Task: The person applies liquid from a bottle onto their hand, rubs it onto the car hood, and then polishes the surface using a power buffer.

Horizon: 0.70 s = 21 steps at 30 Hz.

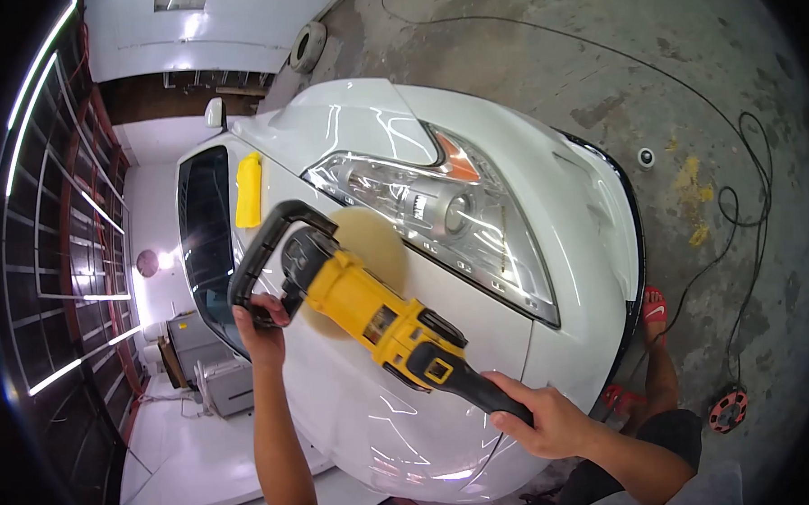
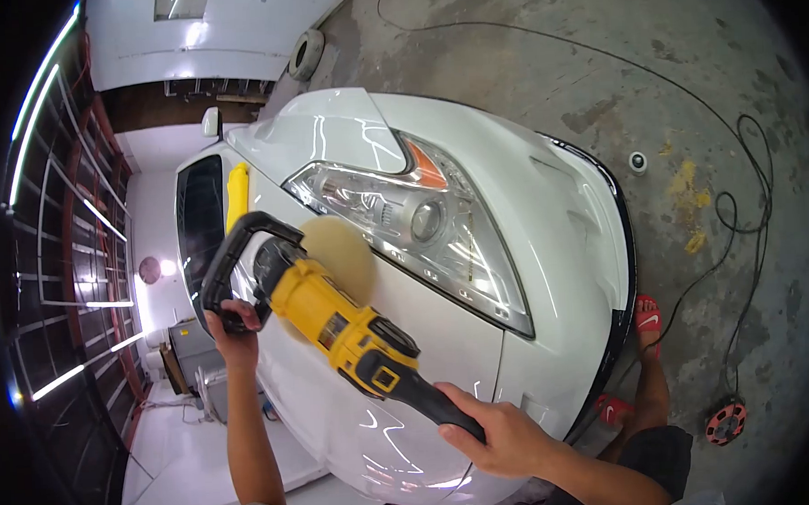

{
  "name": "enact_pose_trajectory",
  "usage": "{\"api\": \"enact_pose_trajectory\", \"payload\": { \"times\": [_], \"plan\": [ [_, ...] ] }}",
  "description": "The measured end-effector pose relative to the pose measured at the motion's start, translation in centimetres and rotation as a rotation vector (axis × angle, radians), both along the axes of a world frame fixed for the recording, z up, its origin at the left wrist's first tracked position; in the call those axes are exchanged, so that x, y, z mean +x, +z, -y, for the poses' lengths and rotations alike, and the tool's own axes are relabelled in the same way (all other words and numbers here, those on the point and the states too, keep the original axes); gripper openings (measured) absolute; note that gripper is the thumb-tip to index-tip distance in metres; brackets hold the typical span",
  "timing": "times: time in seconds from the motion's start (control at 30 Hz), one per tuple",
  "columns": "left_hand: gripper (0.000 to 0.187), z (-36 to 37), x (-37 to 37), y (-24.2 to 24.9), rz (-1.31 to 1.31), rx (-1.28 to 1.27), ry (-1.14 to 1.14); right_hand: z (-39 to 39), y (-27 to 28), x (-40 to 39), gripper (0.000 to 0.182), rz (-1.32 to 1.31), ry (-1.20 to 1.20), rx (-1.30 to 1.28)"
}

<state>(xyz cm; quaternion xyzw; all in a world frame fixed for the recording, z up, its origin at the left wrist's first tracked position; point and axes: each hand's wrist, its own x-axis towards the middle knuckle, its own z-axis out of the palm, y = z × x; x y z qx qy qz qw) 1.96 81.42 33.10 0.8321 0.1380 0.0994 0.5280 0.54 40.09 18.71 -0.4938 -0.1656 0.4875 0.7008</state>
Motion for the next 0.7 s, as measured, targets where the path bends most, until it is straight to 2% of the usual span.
{"api": "enact_pose_trajectory", "payload": {
  "times": [0.23,0.47,0.7],
  "plan": [
    [0.064,-5.5,3.3,1.4,0.035,-0.062,0.089,-5.3,1.7,6.2,0.053,0.123,0.034,0.003],
    [0.064,-10.0,5.0,2.2,0.073,-0.101,0.194,-9.3,2.0,9.7,0.052,0.121,0.059,0.037],
    [0.064,-7.1,4.6,1.8,0.076,-0.096,0.196,-7.0,1.6,10.1,0.052,0.109,0.104,0.021]
  ]
}}
